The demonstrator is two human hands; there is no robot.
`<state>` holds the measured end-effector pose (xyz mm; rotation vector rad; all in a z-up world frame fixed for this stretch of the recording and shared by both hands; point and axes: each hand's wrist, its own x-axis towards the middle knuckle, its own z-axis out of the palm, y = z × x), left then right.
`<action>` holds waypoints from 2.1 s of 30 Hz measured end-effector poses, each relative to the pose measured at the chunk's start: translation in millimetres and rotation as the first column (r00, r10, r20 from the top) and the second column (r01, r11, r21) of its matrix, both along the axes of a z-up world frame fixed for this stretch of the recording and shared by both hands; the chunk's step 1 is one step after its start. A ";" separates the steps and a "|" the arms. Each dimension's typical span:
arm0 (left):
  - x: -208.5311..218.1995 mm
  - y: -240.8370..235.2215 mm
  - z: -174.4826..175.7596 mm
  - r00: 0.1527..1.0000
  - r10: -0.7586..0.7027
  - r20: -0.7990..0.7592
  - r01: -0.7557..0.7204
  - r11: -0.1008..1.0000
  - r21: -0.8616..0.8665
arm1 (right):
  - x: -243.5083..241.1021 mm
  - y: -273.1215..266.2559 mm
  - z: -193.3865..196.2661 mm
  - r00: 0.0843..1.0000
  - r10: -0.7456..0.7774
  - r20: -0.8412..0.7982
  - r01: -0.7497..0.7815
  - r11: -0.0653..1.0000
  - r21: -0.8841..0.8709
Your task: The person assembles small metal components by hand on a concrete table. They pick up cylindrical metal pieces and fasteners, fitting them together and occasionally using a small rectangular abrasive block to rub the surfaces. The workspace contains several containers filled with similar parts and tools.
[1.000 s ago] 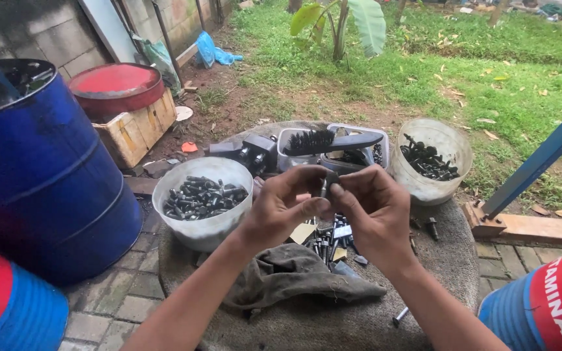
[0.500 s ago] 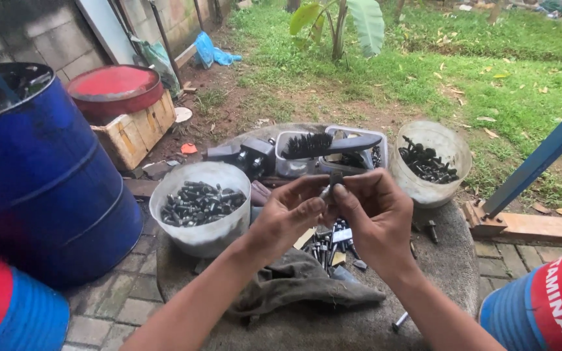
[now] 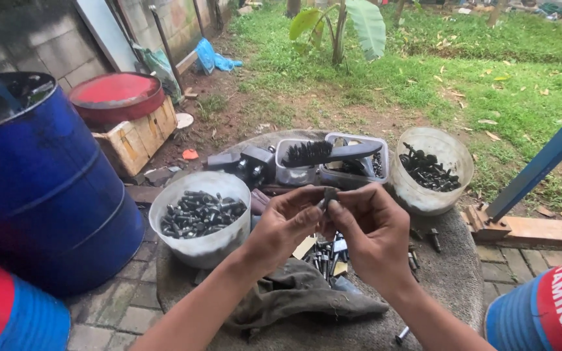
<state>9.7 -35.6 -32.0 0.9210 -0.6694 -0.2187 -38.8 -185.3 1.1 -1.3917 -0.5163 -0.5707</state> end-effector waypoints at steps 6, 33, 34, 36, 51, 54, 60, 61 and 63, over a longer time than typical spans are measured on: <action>-13.4 4.0 21.7 0.981 0.086 0.173 -0.105 0.989 0.103 | -2.1 -2.0 4.6 1.000 0.000 -0.005 0.000 1.000 -0.011; -0.3 34.6 50.7 0.748 0.191 0.636 -0.514 0.773 0.373 | 25.2 -14.0 -1.5 0.996 -0.049 -0.077 0.036 0.987 -0.159; 5.4 35.7 53.3 0.743 0.199 0.639 -0.523 0.768 0.370 | 34.5 -16.2 2.0 0.997 -0.039 -0.073 0.027 0.987 -0.160; 17.1 33.4 56.9 0.808 0.160 0.567 -0.478 0.740 0.472 | 48.8 -24.3 5.0 0.998 0.056 -0.028 -0.061 0.967 -0.248; 40.6 19.8 82.6 0.799 0.233 0.555 -0.567 0.600 0.564 | 89.9 -23.6 11.0 0.998 0.054 -0.042 -0.060 0.985 -0.163; 39.5 15.3 81.8 0.781 0.205 0.590 -0.578 0.596 0.558 | 84.0 -25.9 6.6 0.997 0.023 -0.067 -0.031 0.992 -0.121; 38.1 4.0 98.9 0.663 0.083 0.744 -0.678 0.489 0.549 | 80.5 -27.9 -1.0 0.995 -0.025 -0.101 0.019 0.998 -0.062; 39.5 2.8 95.0 0.661 0.062 0.747 -0.671 0.495 0.552 | 80.1 -29.6 -5.1 0.994 -0.041 -0.098 0.037 0.998 -0.051; 47.0 2.3 88.1 0.681 0.044 0.731 -0.640 0.521 0.565 | 84.4 -31.1 -12.4 0.995 -0.064 -0.078 0.056 0.993 -0.108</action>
